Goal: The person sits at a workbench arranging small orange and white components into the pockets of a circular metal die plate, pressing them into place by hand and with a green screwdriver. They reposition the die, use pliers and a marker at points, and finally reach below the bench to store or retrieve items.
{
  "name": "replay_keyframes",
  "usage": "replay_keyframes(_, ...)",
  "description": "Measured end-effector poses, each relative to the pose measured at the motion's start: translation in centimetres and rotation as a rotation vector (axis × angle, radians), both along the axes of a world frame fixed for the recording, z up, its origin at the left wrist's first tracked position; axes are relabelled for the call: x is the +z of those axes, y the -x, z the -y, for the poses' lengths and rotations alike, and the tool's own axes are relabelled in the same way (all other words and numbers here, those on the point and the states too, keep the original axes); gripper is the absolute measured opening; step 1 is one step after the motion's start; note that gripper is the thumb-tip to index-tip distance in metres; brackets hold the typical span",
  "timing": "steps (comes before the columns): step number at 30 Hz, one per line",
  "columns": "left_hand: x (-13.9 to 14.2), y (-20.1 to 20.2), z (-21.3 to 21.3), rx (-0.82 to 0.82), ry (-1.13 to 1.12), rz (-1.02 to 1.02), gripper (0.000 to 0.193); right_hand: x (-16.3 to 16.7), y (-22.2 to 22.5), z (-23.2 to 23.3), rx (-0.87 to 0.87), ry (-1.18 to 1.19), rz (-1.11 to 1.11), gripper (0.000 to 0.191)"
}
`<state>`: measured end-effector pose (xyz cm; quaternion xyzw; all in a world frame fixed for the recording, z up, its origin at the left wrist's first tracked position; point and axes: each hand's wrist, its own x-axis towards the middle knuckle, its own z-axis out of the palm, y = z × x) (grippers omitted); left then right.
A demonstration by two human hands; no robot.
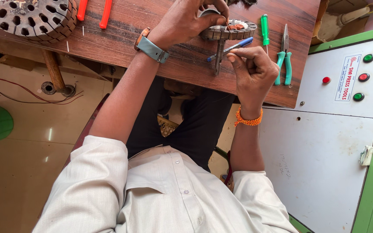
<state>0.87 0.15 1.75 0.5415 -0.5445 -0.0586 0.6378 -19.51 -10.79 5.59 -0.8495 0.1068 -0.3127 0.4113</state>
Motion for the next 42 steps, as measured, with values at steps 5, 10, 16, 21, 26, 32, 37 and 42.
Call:
replay_keyframes(5, 0.1, 0.0, 0.1, 0.025, -0.052, -0.020, 0.017, -0.3, 0.0, 0.5, 0.021, 0.014, 0.021, 0.012)
replay_keyframes(10, 0.2, 0.1, 0.2, 0.066, -0.077, -0.001, 0.016, -0.2, -0.4, 1.1, 0.075, -0.009, 0.046, 0.013)
replay_keyframes(16, 0.4, 0.2, 0.0, -0.025, -0.023, -0.047, 0.016, 1.2, -0.8, 2.3, 0.083, 0.019, 0.012, 0.013)
replay_keyframes(21, 0.3, 0.0, 0.1, -0.025, 0.005, -0.022, 0.023, 0.9, -0.1, 1.2, 0.142, 0.031, -0.082, 0.012)
replay_keyframes(26, -0.2, 0.2, 0.2, -0.105, -0.090, -0.177, 0.024, -0.9, 1.0, 0.3, 0.079, 0.105, -0.163, 0.010)
replay_keyframes(32, -0.3, 0.8, -0.6, -0.047, 0.015, -0.020, 0.034, -4.1, 1.5, -0.1, 0.051, 0.122, -0.281, 0.010)
replay_keyframes(37, -1.1, 4.6, -0.9, 0.402, -0.066, 0.312, 0.051, -4.0, 3.2, 1.6, 0.015, 0.080, -0.267, 0.013)
replay_keyframes(42, -2.2, 6.1, -0.3, 0.544, -0.138, 0.284, 0.046, -1.4, 4.1, 4.5, -0.062, 0.213, -0.172, 0.010)
